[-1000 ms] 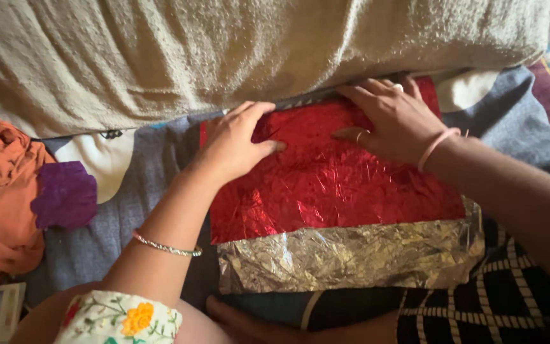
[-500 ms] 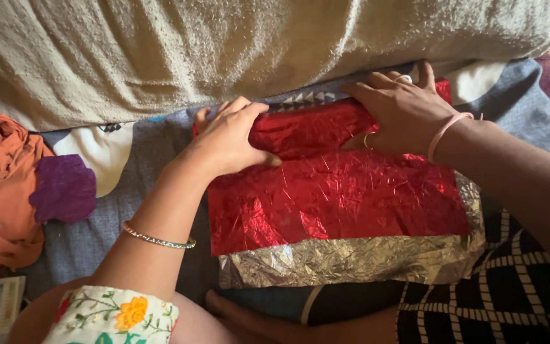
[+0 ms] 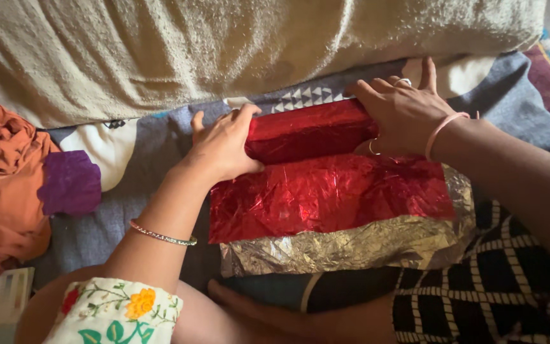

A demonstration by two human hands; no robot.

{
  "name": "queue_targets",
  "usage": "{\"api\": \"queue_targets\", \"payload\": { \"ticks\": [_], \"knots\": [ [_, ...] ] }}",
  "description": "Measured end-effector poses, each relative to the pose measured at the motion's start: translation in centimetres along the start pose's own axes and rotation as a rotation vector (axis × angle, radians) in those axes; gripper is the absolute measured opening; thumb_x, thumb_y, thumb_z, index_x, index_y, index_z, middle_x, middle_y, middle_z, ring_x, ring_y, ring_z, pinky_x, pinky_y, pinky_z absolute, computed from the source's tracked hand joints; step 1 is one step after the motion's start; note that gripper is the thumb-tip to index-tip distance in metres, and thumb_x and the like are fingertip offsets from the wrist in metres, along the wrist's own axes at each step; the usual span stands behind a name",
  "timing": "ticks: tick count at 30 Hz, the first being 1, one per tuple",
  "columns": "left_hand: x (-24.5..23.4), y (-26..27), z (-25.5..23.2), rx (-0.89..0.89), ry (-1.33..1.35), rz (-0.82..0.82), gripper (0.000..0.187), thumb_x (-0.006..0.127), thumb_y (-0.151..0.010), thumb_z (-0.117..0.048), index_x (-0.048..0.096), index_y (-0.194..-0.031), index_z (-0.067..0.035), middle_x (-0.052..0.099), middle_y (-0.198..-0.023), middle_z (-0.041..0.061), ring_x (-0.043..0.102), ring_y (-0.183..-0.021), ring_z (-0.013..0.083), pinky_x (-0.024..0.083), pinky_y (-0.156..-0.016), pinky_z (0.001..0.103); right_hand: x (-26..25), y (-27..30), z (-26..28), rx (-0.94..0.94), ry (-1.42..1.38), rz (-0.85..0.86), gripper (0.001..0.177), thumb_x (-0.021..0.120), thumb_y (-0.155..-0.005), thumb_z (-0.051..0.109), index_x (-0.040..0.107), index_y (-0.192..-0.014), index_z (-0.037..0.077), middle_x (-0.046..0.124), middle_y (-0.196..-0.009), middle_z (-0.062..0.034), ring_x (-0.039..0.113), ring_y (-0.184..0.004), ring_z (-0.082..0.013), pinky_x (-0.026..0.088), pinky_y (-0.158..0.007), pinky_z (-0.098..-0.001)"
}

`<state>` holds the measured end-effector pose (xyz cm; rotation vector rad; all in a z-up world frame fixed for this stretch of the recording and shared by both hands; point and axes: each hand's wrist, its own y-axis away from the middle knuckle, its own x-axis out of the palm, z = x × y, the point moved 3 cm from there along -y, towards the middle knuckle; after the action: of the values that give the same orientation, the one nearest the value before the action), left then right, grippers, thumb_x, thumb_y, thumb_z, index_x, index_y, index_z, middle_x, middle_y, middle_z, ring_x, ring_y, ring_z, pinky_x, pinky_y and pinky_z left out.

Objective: The person places a purple rectangular box onto a sheet of gold foil, then covers it with a red foil sheet. They fold the edges of the red foil around the box to create a wrapped package, smoothing the surface and adjusting the folds.

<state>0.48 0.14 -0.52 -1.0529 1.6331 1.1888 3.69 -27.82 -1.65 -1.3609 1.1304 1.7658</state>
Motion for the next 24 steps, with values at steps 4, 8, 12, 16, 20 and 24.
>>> {"api": "queue_targets", "payload": {
  "ticks": [4, 8, 12, 16, 20, 24],
  "knots": [
    [0.1, 0.4, 0.4, -0.037, 0.019, 0.006, 0.097, 0.095, -0.059, -0.032, 0.043, -0.139, -0.019, 0.061, -0.139, 0.005, 0.051, -0.137, 0.0242, 0.009, -0.116, 0.070, -0.1, 0.2, -0.2, 0.004, -0.018, -0.010, 0.107, 0.089, -0.067, 0.044, 0.029, -0.154, 0.024, 0.058, -0.139, -0.0045, 0.043, -0.141, -0.0344, -0.002, -0.115, -0.0785],
    [0.4, 0.5, 0.8, -0.029, 0.010, -0.074, 0.093, 0.096, -0.059, -0.034, 0.046, -0.137, -0.019, 0.063, -0.135, 0.003, 0.054, -0.133, 0.0226, 0.011, -0.114, 0.069, -0.1, 0.3, -1.1, 0.002, 0.010, -0.037, 0.107, 0.091, -0.065, 0.034, 0.031, -0.153, 0.022, 0.062, -0.134, -0.0072, 0.052, -0.133, -0.0332, 0.000, -0.115, -0.0782],
    [0.2, 0.7, 1.4, 0.038, 0.013, -0.249, 0.086, 0.097, -0.058, -0.036, 0.054, -0.131, -0.020, 0.066, -0.129, 0.004, 0.058, -0.127, 0.0252, 0.014, -0.111, 0.068, -0.3, 0.3, -2.9, 0.056, 0.022, -0.078, 0.089, 0.086, -0.071, 0.024, 0.040, -0.146, 0.020, 0.075, -0.111, -0.0034, 0.064, -0.120, -0.0295, 0.012, -0.116, -0.0784],
    [0.4, 0.3, 2.2, -0.008, -0.006, -0.317, 0.079, 0.097, -0.060, -0.035, 0.056, -0.126, -0.019, 0.066, -0.119, 0.004, 0.060, -0.122, 0.0266, 0.014, -0.112, 0.069, -0.3, 0.1, -4.3, 0.101, 0.051, -0.153, 0.071, 0.082, -0.079, 0.024, 0.052, -0.143, 0.022, 0.077, -0.091, -0.0043, 0.074, -0.091, -0.0281, 0.030, -0.112, -0.0667],
    [0.5, 0.1, 2.3, -0.008, -0.057, -0.468, 0.075, 0.097, -0.062, -0.033, 0.057, -0.123, -0.016, 0.065, -0.115, 0.006, 0.061, -0.119, 0.0293, 0.015, -0.111, 0.069, -0.4, -0.1, -4.6, 0.076, 0.031, -0.308, 0.053, 0.076, -0.083, 0.019, 0.065, -0.134, 0.024, 0.076, -0.095, -0.0047, 0.072, -0.088, -0.0283, 0.038, -0.101, -0.0612],
    [1.1, -0.1, 1.5, -0.023, -0.072, -0.550, 0.069, 0.096, -0.065, -0.032, 0.057, -0.120, -0.017, 0.063, -0.112, 0.005, 0.060, -0.119, 0.0290, 0.015, -0.112, 0.069, -0.8, 0.7, -5.0, 0.031, -0.140, -0.457, 0.066, 0.073, -0.080, 0.015, 0.067, -0.143, 0.033, 0.074, -0.109, -0.0043, 0.071, -0.095, -0.0293, 0.039, -0.101, -0.0567]
  ]
}}
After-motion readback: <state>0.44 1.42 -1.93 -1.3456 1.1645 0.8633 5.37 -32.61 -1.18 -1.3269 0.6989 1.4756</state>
